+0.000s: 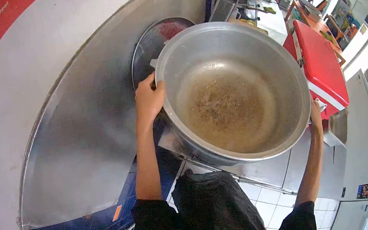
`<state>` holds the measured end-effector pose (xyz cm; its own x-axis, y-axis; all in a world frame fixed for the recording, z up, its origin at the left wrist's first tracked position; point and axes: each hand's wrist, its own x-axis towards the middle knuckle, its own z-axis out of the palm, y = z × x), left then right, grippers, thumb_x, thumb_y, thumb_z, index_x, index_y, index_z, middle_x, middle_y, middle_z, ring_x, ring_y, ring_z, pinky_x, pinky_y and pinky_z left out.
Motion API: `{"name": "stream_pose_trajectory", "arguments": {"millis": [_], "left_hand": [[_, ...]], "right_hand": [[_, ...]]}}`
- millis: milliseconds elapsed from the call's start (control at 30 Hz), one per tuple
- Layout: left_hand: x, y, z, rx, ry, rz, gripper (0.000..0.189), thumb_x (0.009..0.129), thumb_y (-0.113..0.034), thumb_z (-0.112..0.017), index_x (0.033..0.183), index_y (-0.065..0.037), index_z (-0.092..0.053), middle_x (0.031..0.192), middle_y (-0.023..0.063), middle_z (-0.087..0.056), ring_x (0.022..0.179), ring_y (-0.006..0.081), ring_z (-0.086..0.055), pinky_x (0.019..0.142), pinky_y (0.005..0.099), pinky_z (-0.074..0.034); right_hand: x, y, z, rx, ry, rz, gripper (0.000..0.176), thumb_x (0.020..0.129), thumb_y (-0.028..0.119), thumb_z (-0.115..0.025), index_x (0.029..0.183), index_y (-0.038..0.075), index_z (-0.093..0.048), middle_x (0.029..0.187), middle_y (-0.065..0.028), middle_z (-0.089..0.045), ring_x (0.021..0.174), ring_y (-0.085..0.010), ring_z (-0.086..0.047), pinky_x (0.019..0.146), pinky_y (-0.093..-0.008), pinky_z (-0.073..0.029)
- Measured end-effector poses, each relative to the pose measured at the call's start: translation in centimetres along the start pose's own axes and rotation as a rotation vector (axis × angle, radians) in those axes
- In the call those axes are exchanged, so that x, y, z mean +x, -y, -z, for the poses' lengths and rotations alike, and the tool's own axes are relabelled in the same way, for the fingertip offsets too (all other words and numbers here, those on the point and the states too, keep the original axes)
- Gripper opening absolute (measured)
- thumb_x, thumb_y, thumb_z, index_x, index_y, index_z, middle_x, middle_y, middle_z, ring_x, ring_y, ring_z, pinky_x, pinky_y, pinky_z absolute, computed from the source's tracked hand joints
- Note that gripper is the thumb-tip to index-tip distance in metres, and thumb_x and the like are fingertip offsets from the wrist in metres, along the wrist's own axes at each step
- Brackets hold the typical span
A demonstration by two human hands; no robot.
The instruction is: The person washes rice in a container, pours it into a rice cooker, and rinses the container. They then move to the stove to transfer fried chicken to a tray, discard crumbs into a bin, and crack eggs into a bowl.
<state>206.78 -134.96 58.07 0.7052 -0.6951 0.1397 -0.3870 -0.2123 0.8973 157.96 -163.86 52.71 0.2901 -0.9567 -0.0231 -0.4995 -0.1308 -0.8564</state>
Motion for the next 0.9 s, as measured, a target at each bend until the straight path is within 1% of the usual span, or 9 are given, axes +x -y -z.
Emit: {"name": "stream_pose_trajectory", "arguments": {"millis": [33,100,133,267,300,400,500,700,900], "left_hand": [[0.2,0.5,0.1,0.001,-0.002,-0.013,0.038,0.083,-0.024,-0.054,0.115,-0.004,-0.061,0.102,0.0203,-0.066,0.098,0.0326,-0.063,0.088,0.0380,-0.045],[1.1,1.5,-0.3,-0.268,-0.117,-0.163,0.051,0.090,-0.033,-0.054,0.129,-0.002,-0.049,0.123,0.0187,-0.057,0.113,0.0285,-0.055,0.097,0.0366,-0.041],[1.8,1.8,0.0,-0.323,-0.013,-0.133,0.061,0.093,-0.041,-0.049,0.139,-0.003,-0.037,0.139,0.0154,-0.042,0.125,0.0265,-0.044,0.102,0.0360,-0.035],[5.7,2.8,-2.6,-0.554,0.093,-0.056,0.064,0.091,-0.043,-0.049,0.140,-0.005,-0.036,0.144,0.0131,-0.036,0.128,0.0260,-0.040,0.105,0.0345,-0.033],[5.4,1.1,-3.2,-0.743,0.074,-0.010,0.055,0.089,-0.036,-0.053,0.132,-0.002,-0.046,0.131,0.0178,-0.050,0.120,0.0284,-0.049,0.101,0.0359,-0.038],[6.1,2.1,-4.1,-0.892,0.171,0.070,0.054,0.089,-0.036,-0.053,0.130,-0.002,-0.047,0.129,0.0182,-0.051,0.118,0.0290,-0.050,0.100,0.0363,-0.038],[6.0,4.4,-4.4,-0.891,0.266,0.129,0.053,0.089,-0.035,-0.053,0.128,-0.002,-0.048,0.127,0.0186,-0.052,0.117,0.0296,-0.050,0.099,0.0367,-0.039],[7.3,6.1,-5.0,-0.845,0.316,0.118,0.050,0.088,-0.035,-0.053,0.125,-0.001,-0.050,0.123,0.0195,-0.053,0.114,0.0307,-0.051,0.098,0.0375,-0.040],[7.0,5.2,-5.8,-0.776,0.339,0.033,0.047,0.088,-0.034,-0.053,0.122,-0.001,-0.052,0.120,0.0203,-0.054,0.112,0.0319,-0.053,0.096,0.0383,-0.041]], "right_hand": [[-0.8,0.6,-0.3,0.007,-0.008,0.007,0.044,0.096,0.034,-0.044,0.122,0.000,-0.056,0.102,-0.0084,-0.064,0.091,-0.0159,-0.059,0.082,-0.0306,-0.045],[-2.9,1.7,-1.9,0.271,-0.116,0.031,0.037,0.096,0.027,-0.045,0.115,0.001,-0.061,0.093,-0.0087,-0.066,0.083,-0.0140,-0.057,0.075,-0.0320,-0.046],[-3.6,1.7,-2.7,0.305,-0.163,0.021,0.036,0.095,0.029,-0.046,0.111,0.000,-0.063,0.094,-0.0059,-0.066,0.083,-0.0154,-0.058,0.078,-0.0322,-0.046],[-6.2,-0.4,-4.9,0.168,-0.449,0.170,0.039,0.097,0.029,-0.044,0.108,-0.004,-0.061,0.095,-0.0110,-0.066,0.085,-0.0191,-0.059,0.080,-0.0325,-0.045],[-7.2,0.4,-5.2,0.036,-0.459,0.114,0.039,0.097,0.029,-0.043,0.108,-0.005,-0.060,0.096,-0.0135,-0.066,0.087,-0.0205,-0.059,0.081,-0.0331,-0.045],[-10.1,2.8,-7.3,-0.103,-0.628,0.136,0.040,0.098,0.027,-0.040,0.109,-0.007,-0.057,0.097,-0.0186,-0.065,0.089,-0.0226,-0.059,0.081,-0.0350,-0.044],[-12.8,7.6,-8.3,0.045,-0.626,0.070,0.040,0.099,0.027,-0.040,0.109,-0.007,-0.057,0.099,-0.0211,-0.065,0.090,-0.0244,-0.060,0.082,-0.0367,-0.044],[-11.8,4.6,-9.5,0.150,-0.772,0.114,0.042,0.098,0.026,-0.040,0.114,-0.010,-0.055,0.105,-0.0256,-0.062,0.098,-0.0262,-0.059,0.086,-0.0362,-0.044],[-9.8,4.0,-9.0,0.174,-0.841,0.104,0.045,0.097,0.030,-0.041,0.113,-0.009,-0.056,0.111,-0.0272,-0.060,0.104,-0.0376,-0.058,0.091,-0.0412,-0.043]]}}
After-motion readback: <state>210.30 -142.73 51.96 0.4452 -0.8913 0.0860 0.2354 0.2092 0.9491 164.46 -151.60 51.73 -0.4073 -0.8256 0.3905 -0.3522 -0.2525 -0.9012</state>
